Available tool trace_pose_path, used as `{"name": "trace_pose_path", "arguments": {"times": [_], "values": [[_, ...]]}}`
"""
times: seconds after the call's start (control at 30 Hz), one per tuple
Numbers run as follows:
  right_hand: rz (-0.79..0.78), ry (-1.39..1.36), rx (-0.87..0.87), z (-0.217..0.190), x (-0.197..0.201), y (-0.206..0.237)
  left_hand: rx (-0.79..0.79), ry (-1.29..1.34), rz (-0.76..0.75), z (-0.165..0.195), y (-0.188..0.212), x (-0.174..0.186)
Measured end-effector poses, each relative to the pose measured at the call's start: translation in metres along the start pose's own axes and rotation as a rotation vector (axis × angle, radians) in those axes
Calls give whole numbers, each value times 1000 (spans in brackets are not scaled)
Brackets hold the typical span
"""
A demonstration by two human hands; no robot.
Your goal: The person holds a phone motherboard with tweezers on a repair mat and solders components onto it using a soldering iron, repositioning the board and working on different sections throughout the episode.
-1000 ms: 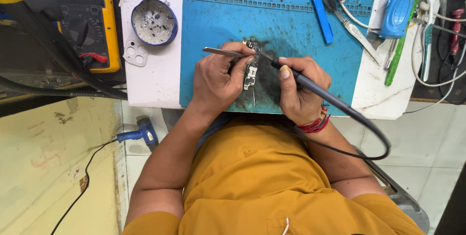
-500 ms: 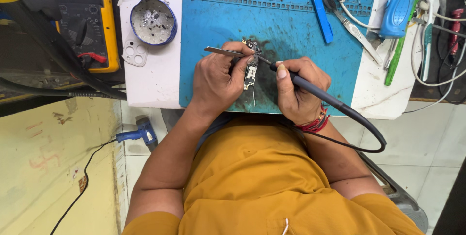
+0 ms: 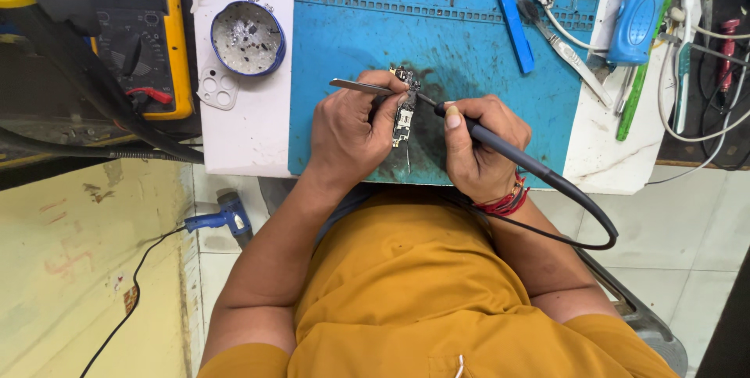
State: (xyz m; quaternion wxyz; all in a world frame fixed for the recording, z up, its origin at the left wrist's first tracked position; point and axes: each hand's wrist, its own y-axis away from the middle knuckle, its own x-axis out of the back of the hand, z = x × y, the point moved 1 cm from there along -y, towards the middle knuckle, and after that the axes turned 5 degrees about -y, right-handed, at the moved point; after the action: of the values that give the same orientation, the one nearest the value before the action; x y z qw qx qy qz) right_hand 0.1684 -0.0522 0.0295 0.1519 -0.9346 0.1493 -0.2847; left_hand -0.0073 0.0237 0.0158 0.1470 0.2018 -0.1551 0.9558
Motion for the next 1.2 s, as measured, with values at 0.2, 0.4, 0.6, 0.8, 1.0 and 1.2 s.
{"name": "trace_pose_path", "arguments": {"times": [0.2, 0.4, 0.6, 0.8, 1.0, 1.2], "values": [[-3, -1, -1, 0, 0, -1, -2, -2, -2, -1, 1, 1], [-4, -10, 6, -1, 0, -2, -26, -2, 16, 0, -1, 0], [-6, -25, -1, 1, -1, 1, -3, -11, -1, -2, 1, 0], [-6, -28, 6, 3, 0, 2, -1, -10, -1, -1, 1, 0], [-3, -35, 14, 4, -1, 2, -7, -10, -1, -2, 1, 0], [-2, -47, 13, 5, 0, 3, -10, -12, -3, -2, 1, -1]]}}
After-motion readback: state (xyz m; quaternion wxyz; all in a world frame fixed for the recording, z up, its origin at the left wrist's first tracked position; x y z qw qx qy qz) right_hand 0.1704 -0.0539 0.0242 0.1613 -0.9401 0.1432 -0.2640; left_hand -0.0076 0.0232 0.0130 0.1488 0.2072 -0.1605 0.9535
